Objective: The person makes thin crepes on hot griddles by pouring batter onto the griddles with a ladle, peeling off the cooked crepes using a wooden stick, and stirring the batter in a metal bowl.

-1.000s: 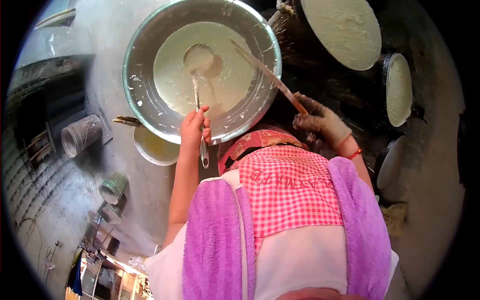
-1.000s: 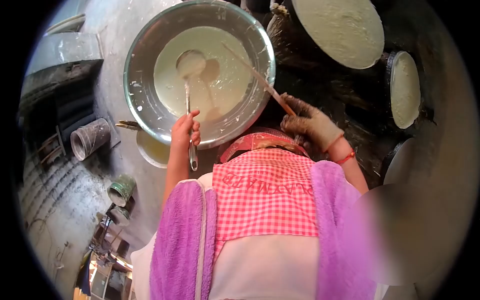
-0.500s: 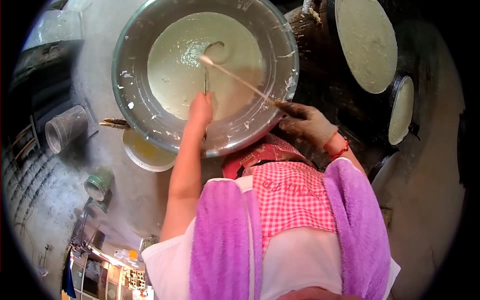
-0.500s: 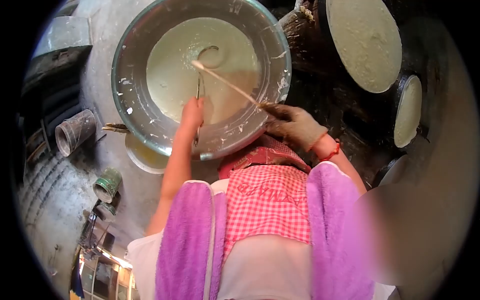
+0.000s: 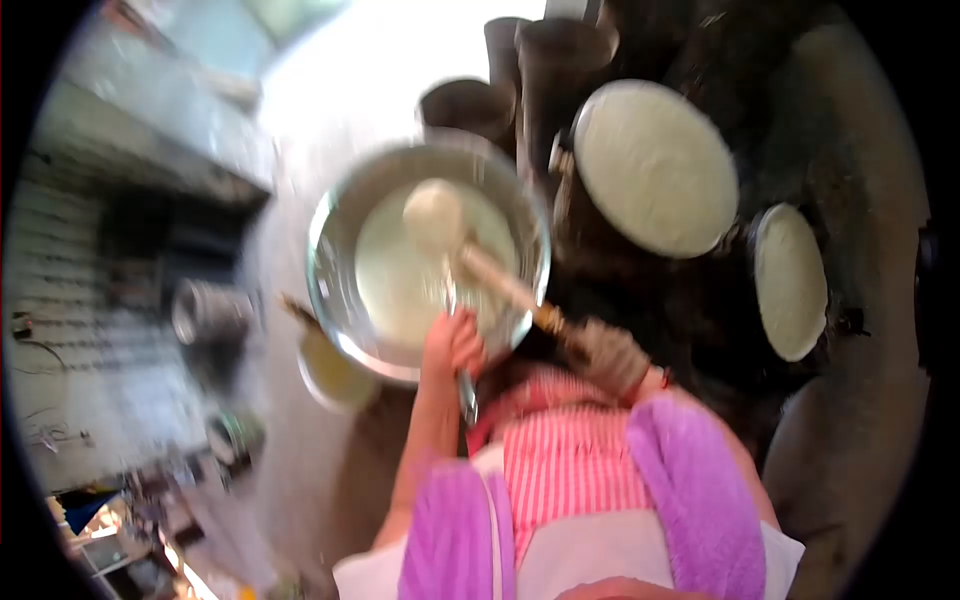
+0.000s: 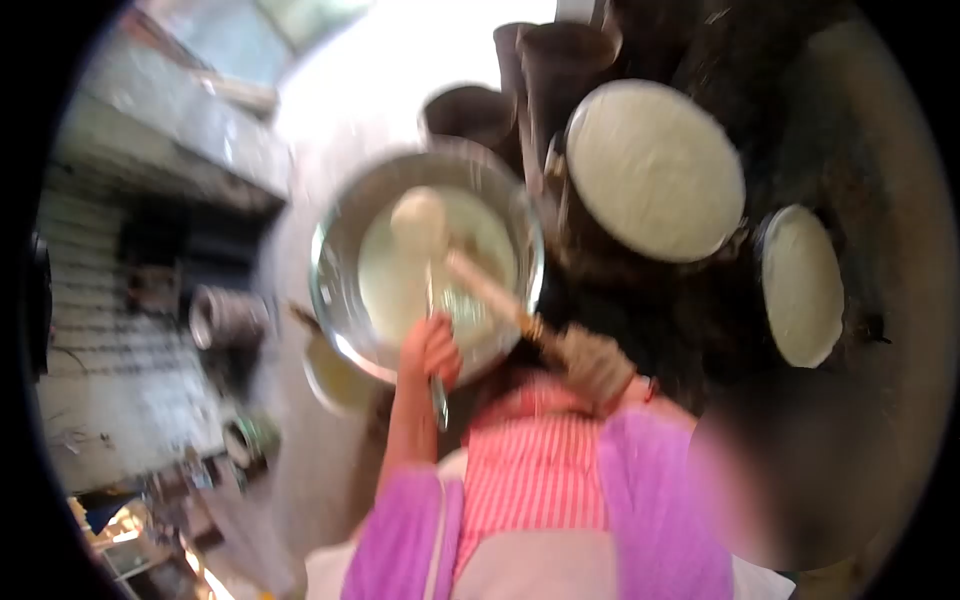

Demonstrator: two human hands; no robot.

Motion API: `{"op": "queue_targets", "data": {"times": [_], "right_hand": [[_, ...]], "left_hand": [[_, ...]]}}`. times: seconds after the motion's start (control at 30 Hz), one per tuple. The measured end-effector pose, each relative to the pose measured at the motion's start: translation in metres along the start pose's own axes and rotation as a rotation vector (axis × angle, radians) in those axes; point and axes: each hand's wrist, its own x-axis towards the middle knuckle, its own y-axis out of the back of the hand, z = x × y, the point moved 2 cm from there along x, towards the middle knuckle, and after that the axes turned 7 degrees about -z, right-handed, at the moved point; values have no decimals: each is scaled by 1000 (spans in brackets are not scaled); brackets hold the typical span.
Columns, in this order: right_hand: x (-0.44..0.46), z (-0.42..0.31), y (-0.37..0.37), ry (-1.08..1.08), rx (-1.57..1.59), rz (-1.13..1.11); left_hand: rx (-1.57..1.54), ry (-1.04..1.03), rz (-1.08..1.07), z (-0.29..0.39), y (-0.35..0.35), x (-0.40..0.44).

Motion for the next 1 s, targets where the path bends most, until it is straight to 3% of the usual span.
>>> {"op": "queue_targets", "data": {"times": [0.07, 0.1, 0.17, 0.2, 0.3, 0.37, 0.4, 0.47, 0.5, 0.57, 0.63, 0.7, 0.77, 0.83, 0.9, 0.97, 1.0], "right_hand": [[-30, -21, 31, 201, -17, 203], [-37, -28, 47, 398, -16, 376], [-41, -32, 71, 387, -57, 381], [-33, -38, 90, 581, -23, 451], [-43, -81, 141, 548, 895, -49], [-38, -95, 154, 643, 1214, -234], [-35, -97, 150, 651, 1214, -229], [-16, -96, 126, 784, 1591, -568], [0, -87, 103, 767, 1680, -637], [9, -64, 65, 443, 1633, -559], [-5, -40, 34, 295, 1716, -558], [-24, -3, 16, 119, 1568, -641], [-48, 23, 0, -146, 1633, -435], [-69, 29, 15, -210, 1511, -410], [-80, 8, 41, -125, 1465, -316], [-76, -17, 58, -262, 1129, -131], [-67, -25, 54, -185, 1101, 17]], "left_hand": [[-10, -162, -15, 5, -72, -32], [-42, -212, -164, 10, -95, -42], [7, -274, -332, 31, -130, -61], [-8, -314, -413, 42, -153, -74], [90, -366, -602, 74, -216, -111], [217, -481, -543, 80, -241, -133], [225, -481, -547, 83, -240, -137], [356, -442, -331, 87, -220, -143], [210, -253, -473, 86, -205, -142], [-286, -26, -418, 70, -186, -150], [-474, 32, -278, 74, -143, -147], [-580, 59, -173, 81, -94, -141], [-677, 80, -160, 85, -69, -139], [-616, 42, -217, 83, -60, -145], [-185, -126, -140, 77, -62, -150], [557, -286, 206, 66, -64, -148], [566, -272, 263, 63, -60, -142]]}}
